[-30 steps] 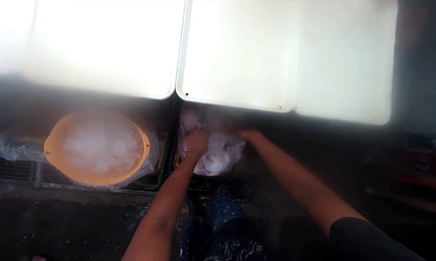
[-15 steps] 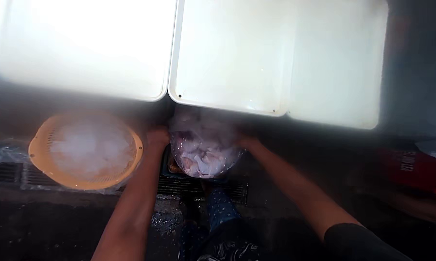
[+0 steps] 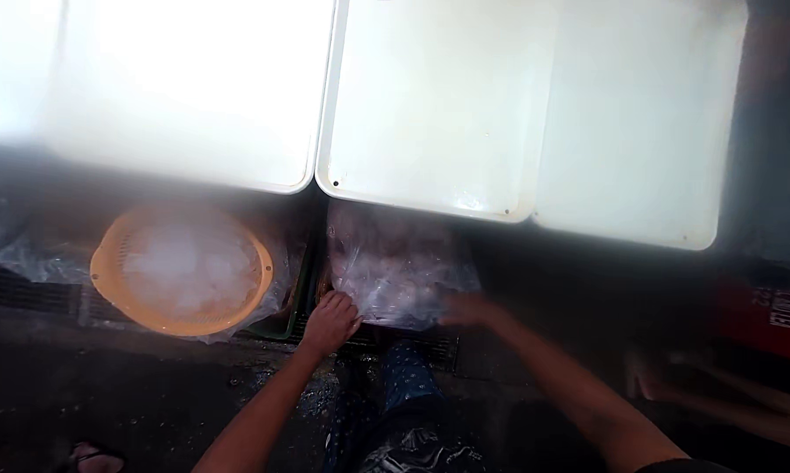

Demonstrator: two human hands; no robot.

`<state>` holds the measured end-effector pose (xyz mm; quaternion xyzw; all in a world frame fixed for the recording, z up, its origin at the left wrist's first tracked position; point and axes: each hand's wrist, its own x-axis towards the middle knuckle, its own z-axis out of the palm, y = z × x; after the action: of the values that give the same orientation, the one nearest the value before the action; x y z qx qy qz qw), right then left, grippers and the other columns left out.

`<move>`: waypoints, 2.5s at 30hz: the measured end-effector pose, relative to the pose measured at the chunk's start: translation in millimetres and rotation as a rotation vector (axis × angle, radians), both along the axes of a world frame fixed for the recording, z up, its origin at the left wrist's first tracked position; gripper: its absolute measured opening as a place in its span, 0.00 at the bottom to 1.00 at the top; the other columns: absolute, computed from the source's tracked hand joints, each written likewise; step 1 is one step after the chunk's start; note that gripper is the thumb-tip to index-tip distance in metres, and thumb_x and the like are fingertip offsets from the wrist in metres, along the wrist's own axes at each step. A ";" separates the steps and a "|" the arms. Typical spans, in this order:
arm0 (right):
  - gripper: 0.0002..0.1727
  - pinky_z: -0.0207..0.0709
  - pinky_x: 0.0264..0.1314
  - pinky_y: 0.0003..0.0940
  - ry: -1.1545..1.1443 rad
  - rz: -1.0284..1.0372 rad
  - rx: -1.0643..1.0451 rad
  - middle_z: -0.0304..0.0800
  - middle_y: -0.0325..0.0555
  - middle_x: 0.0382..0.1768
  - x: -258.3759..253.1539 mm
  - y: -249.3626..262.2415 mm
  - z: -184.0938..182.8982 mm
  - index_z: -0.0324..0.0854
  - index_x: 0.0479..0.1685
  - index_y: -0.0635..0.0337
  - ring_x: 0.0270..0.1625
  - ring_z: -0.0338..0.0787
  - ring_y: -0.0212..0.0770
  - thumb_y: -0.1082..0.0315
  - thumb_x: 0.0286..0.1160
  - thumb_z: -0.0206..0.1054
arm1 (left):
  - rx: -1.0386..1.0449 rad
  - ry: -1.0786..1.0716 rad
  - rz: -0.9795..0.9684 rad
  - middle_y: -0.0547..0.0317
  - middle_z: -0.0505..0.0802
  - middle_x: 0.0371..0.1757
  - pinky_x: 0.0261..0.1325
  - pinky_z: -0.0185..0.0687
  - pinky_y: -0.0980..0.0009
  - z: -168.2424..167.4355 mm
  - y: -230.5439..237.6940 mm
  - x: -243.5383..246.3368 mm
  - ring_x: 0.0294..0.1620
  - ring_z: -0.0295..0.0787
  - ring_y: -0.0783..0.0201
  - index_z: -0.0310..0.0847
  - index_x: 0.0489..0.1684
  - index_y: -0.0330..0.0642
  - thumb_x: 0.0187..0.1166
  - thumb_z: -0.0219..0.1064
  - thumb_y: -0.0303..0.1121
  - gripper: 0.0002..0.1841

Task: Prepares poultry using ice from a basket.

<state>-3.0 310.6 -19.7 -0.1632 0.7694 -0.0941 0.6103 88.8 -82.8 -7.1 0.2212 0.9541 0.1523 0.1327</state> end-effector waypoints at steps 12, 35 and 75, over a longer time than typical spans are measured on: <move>0.31 0.57 0.87 0.70 0.070 0.075 0.038 0.76 0.63 0.81 95.0 -99.7 24.9 0.80 0.77 0.54 0.86 0.69 0.65 0.44 0.84 0.56 | 0.412 -0.008 0.738 0.30 0.78 0.77 0.84 0.64 0.39 71.4 94.8 -156.0 0.81 0.71 0.35 0.78 0.70 0.29 0.82 0.67 0.44 0.27; 0.26 0.76 0.76 0.56 0.177 -0.479 -0.098 0.85 0.64 0.68 -108.1 -152.7 -26.5 0.78 0.74 0.64 0.70 0.86 0.57 0.55 0.89 0.58 | -0.388 -0.681 0.798 0.42 0.78 0.80 0.74 0.68 0.35 6.5 18.6 61.7 0.80 0.72 0.37 0.76 0.80 0.55 0.74 0.67 0.28 0.30; 0.33 0.85 0.63 0.52 -0.335 -1.434 -0.474 0.81 0.53 0.76 97.0 -398.7 56.1 0.60 0.89 0.47 0.68 0.88 0.54 0.50 0.88 0.62 | 1.364 -0.648 1.931 0.41 0.87 0.48 0.38 0.87 0.63 21.9 -255.3 50.0 0.37 0.88 0.55 0.70 0.69 0.35 0.78 0.62 0.23 0.20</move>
<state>94.0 -88.1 36.4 0.2651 0.5437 -0.6519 0.4573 138.8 -338.0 14.9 -0.6007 0.3742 0.7045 0.0534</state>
